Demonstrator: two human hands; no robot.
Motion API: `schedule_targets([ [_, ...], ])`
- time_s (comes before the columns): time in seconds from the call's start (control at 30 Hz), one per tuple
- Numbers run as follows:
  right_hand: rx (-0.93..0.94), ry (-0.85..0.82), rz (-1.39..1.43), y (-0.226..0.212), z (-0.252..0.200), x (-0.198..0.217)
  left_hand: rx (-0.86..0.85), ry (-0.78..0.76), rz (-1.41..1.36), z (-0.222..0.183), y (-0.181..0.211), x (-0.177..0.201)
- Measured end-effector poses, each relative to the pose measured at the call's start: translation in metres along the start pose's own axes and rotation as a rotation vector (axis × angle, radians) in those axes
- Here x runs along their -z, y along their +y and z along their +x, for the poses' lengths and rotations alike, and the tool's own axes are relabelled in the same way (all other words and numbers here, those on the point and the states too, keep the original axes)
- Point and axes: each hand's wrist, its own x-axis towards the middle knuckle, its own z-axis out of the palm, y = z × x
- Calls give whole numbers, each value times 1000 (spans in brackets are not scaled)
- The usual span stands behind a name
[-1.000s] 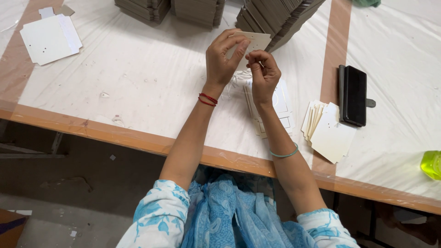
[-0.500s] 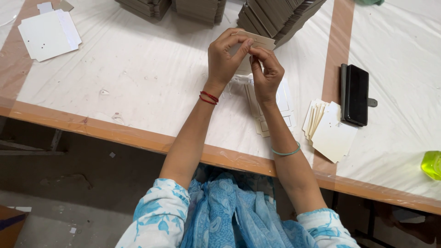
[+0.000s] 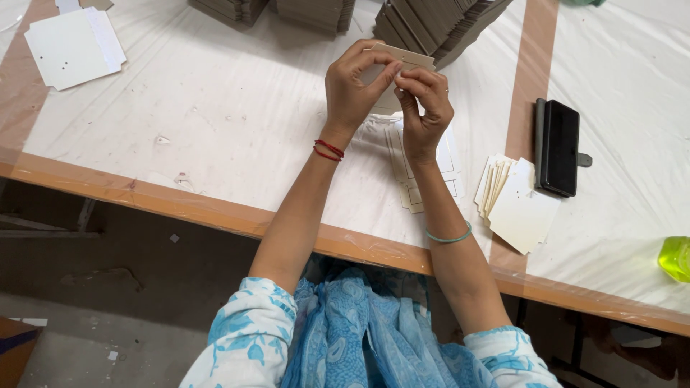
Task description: The recorder is assembling small paper frames or inserts by hand at a workshop table.
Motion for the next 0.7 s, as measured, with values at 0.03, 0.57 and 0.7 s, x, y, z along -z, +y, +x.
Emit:
schedule_targets([
  [0.03,-1,-1,0,-1,0,1,1,0,0,-1,0,0],
  [0.57,45,26,-37,-9,1,2,-21,-30,-18,-3,3,-2],
  [0.7,-60,43,46,-4,-2,3,3,-53,-27,-3,3,-2],
])
